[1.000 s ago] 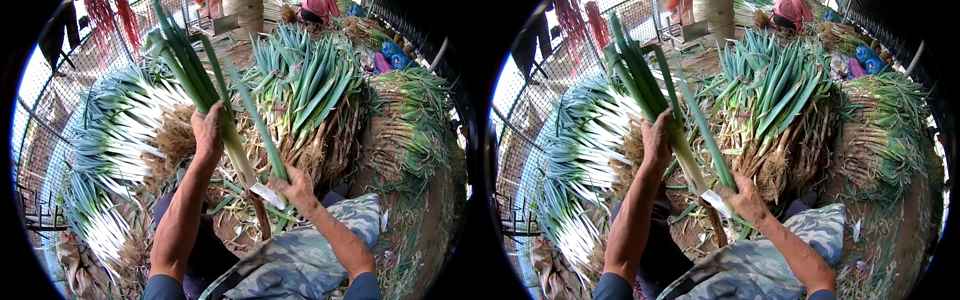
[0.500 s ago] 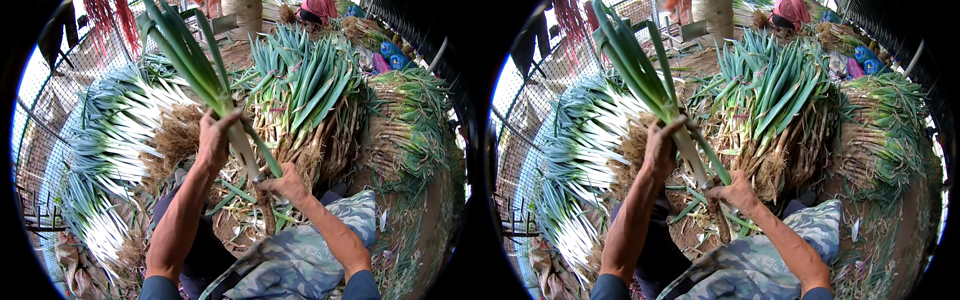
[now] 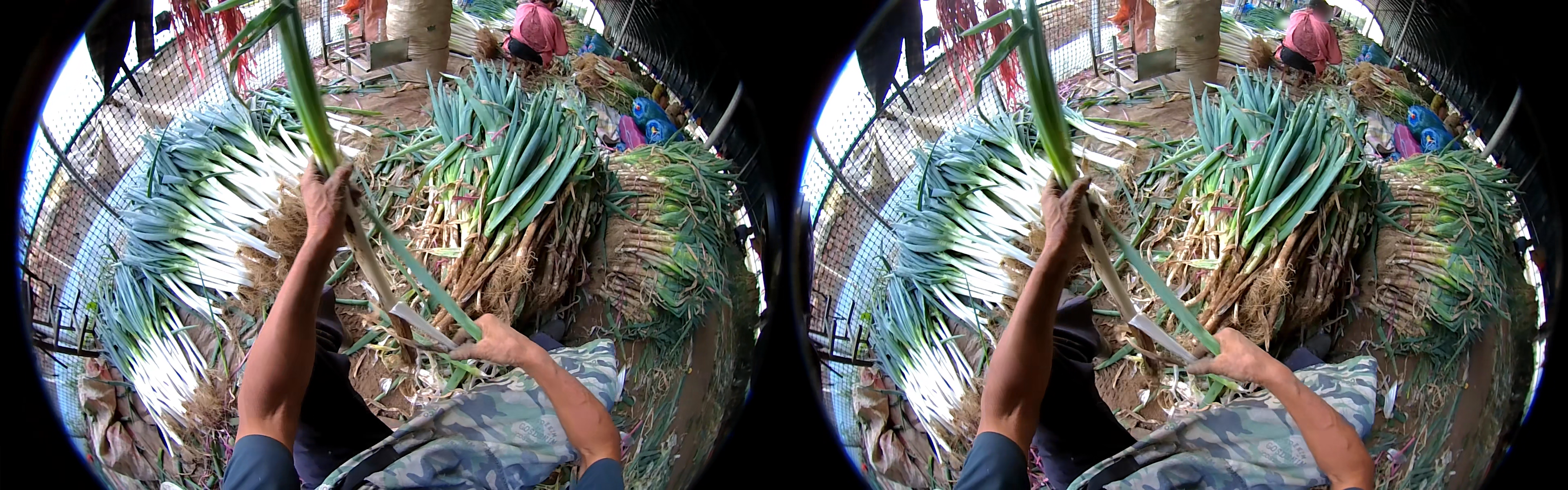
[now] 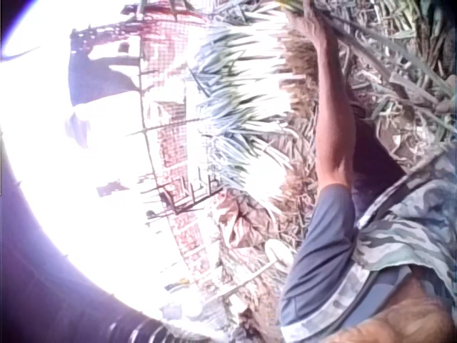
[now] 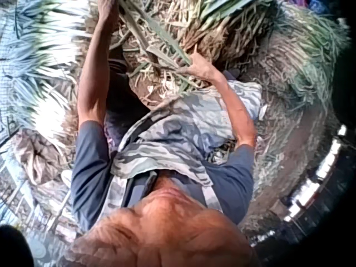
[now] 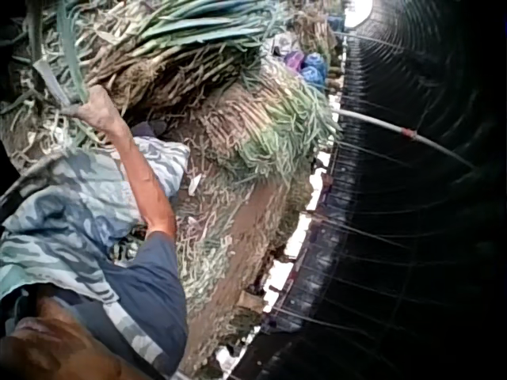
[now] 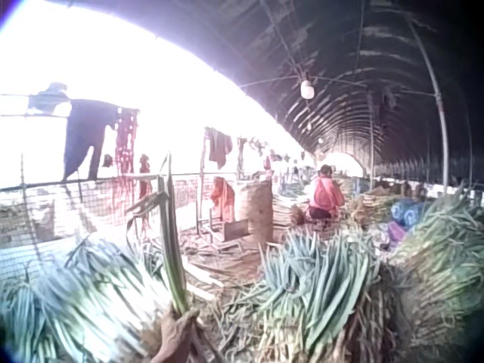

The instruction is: The person sits on the ground and repeatedly picks up green onions, peels off the outer layers and roots by hand, and places the cleaned stalks into a pile. The process is repeated continuously throughout the clip.

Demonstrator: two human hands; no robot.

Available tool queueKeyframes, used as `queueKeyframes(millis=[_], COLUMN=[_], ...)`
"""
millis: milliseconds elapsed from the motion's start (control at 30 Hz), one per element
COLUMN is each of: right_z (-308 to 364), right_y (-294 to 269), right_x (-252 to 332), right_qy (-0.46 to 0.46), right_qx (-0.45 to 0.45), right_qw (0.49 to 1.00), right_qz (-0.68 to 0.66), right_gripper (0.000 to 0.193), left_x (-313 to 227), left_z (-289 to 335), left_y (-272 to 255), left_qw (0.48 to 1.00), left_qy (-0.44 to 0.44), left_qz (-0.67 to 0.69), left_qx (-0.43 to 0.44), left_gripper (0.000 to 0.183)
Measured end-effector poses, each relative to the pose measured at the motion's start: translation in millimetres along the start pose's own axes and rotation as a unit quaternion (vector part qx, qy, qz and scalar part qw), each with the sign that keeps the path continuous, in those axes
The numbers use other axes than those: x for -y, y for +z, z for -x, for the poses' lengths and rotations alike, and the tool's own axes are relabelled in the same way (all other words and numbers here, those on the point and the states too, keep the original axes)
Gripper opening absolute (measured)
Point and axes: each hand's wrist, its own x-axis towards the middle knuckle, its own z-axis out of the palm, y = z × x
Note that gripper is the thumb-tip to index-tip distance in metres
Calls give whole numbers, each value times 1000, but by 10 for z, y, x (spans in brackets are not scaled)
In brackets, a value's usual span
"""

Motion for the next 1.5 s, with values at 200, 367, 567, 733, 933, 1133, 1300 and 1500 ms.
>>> queueKeyframes(millis=[200,367,567,733,933,1133,1300,1500], right_z=[693,1515,3476,3363,1347,5,-345,-386], right_y=[-225,-519,-999,-937,-760,-383,-190,-226], right_x=[-332,-560,-1642,-1646,-568,92,366,325], right_qy=[-31,-39,343,331,29,-166,-196,-158], right_qx=[-229,-403,-552,-550,-475,-363,-327,-291], right_qw=[928,842,669,689,853,902,925,942], right_qz=[292,356,360,336,214,167,6,-57], right_gripper=[24,16,25,69,35,23,48,38], left_x=[334,769,461,247,167,174,111,-81], left_z=[-316,-572,-402,-119,199,474,668,788], left_y=[-248,-541,-477,3,350,537,660,763], left_qw=[995,970,979,977,971,951,922,893], left_qy=[30,81,-14,-82,-171,-179,-195,-227], left_qz=[-16,-110,-3,135,169,223,288,299], left_qx=[-93,-201,-203,-146,1,119,169,247], left_gripper=[21,25,48,39,31,32,49,45])
